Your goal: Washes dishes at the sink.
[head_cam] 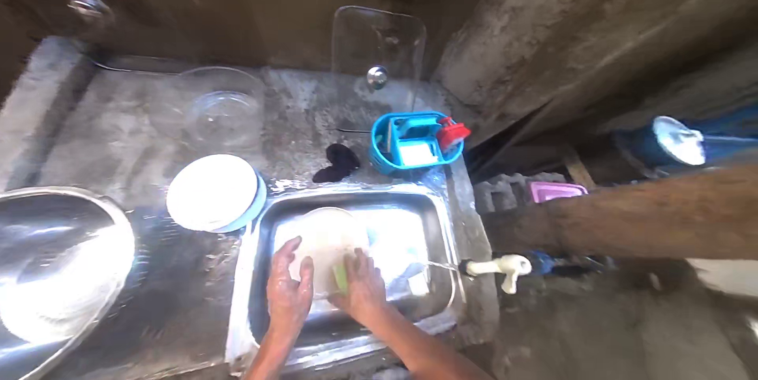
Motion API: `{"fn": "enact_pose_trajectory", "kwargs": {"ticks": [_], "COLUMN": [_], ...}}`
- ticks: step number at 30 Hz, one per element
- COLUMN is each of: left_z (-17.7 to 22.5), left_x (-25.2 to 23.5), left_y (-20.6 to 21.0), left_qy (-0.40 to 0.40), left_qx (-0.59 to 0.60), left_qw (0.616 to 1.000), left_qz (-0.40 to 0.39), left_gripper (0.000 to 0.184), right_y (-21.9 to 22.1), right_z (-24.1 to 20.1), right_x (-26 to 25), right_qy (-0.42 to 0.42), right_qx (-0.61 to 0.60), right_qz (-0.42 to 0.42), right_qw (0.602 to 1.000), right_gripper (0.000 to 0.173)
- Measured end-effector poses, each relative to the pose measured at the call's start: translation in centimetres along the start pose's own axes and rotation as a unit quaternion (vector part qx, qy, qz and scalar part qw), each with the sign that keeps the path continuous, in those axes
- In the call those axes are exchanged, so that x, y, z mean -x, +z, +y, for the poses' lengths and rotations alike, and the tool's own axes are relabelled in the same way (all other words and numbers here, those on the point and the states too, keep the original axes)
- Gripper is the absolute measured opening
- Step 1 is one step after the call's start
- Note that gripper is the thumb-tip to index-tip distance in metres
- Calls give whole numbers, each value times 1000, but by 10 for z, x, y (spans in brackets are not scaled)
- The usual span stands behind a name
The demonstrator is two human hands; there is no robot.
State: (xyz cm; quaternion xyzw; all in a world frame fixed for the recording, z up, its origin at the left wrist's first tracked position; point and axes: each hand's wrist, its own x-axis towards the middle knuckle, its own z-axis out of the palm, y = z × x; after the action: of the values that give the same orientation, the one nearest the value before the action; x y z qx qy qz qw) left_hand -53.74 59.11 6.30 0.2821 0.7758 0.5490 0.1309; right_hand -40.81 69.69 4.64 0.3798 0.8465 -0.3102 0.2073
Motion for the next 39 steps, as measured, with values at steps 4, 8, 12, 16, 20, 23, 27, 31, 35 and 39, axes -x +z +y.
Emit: {"fn": "enact_pose_trajectory", "kwargs": {"ticks": [4, 8, 12, 16, 20, 23, 27, 31, 35, 39], "left_z": [-2, 14, 35, 42, 27, 20, -3, -38, -52, -47], "left_x": [24, 44, 45, 24, 15, 28, 21, -3, -4, -5], "left_y": [45, 85, 121, 111, 67, 48, 34, 36, 35, 36], "left_qy": [-34, -46, -61, -86, -144, -201, -236, -305, -344, -348], "left_qx": [39, 26, 47, -2, -185, -306, -380, -411, -322, -326], "left_qw": [997, 982, 968, 969, 921, 872, 890, 858, 882, 879], "left_qz": [-60, -181, -238, -233, -310, -326, -88, -41, -10, -14], "left_gripper": [39, 28, 27, 27, 32, 36, 54, 65, 48, 37], "right_y": [9, -35, -40, -26, -29, -36, -47, -54, -62, -75], "right_z": [39, 105, 139, 133, 145, 146, 151, 159, 159, 135], "right_x": [17, 26, 25, 22, 24, 19, 4, 3, 19, 35], "right_qy": [-11, 21, 57, 74, 46, 18, -25, -88, -122, -129], "right_qx": [-93, -74, 100, 101, 72, 85, 124, 98, 11, -42], "right_qz": [43, 123, -61, -94, -122, -121, -118, -89, 8, -19], "right_qw": [995, 989, 992, 988, 989, 989, 985, 987, 992, 991], "right_gripper": [74, 57, 82, 86, 84, 65, 52, 47, 44, 46]}}
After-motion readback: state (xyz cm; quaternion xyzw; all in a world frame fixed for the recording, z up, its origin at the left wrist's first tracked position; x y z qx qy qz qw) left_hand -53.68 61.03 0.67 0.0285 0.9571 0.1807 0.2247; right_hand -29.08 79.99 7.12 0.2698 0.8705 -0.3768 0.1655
